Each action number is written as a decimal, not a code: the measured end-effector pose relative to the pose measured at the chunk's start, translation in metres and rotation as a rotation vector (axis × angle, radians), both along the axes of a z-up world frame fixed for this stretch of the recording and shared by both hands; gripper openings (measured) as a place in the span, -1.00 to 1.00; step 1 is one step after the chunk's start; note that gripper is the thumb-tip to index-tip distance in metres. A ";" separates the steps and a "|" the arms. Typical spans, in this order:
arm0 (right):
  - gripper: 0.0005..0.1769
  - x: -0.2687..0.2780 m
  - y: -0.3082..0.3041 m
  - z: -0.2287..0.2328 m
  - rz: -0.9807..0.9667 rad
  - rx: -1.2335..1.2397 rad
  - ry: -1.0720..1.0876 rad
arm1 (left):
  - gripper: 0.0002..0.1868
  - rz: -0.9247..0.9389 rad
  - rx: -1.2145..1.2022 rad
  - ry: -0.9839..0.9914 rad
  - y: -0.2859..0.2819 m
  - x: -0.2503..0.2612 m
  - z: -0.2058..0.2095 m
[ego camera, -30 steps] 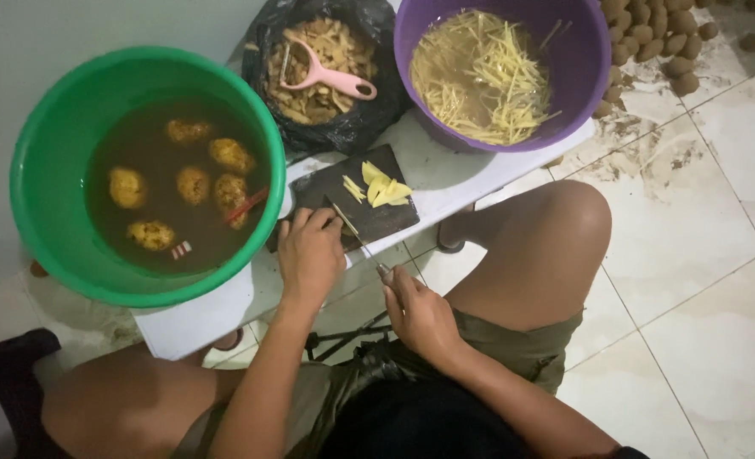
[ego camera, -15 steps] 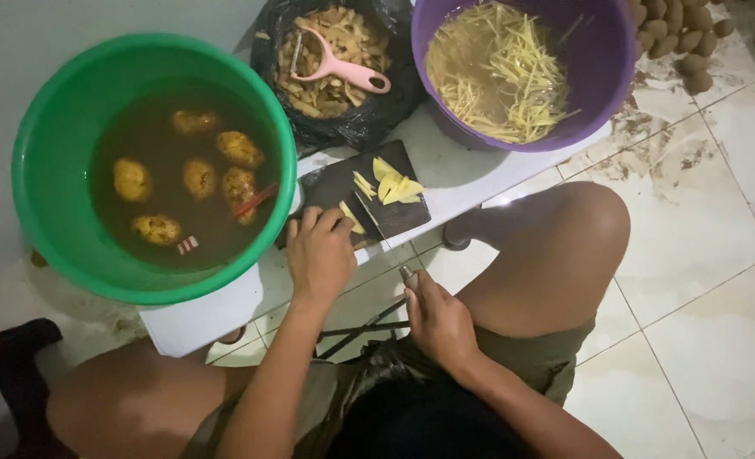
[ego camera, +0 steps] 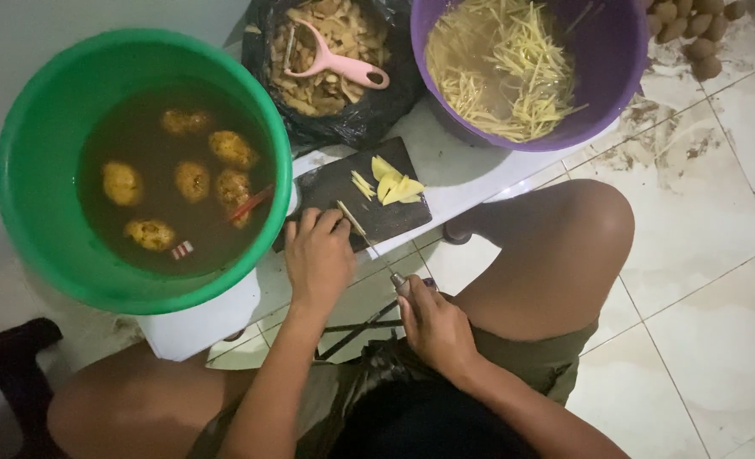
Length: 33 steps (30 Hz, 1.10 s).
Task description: Slicing peeled potatoes into thin matchstick strips using a knife on a cutting board.
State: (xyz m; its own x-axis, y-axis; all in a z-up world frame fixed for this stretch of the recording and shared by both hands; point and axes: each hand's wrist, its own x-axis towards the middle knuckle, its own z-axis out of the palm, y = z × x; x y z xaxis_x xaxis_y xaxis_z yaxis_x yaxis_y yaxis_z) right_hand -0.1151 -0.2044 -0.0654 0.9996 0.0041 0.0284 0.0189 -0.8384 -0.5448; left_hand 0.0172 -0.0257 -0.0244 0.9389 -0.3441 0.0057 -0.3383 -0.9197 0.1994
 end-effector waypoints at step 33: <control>-0.56 0.014 0.000 0.026 -0.076 0.172 0.039 | -0.71 0.067 -0.178 -0.211 0.001 -0.002 -0.029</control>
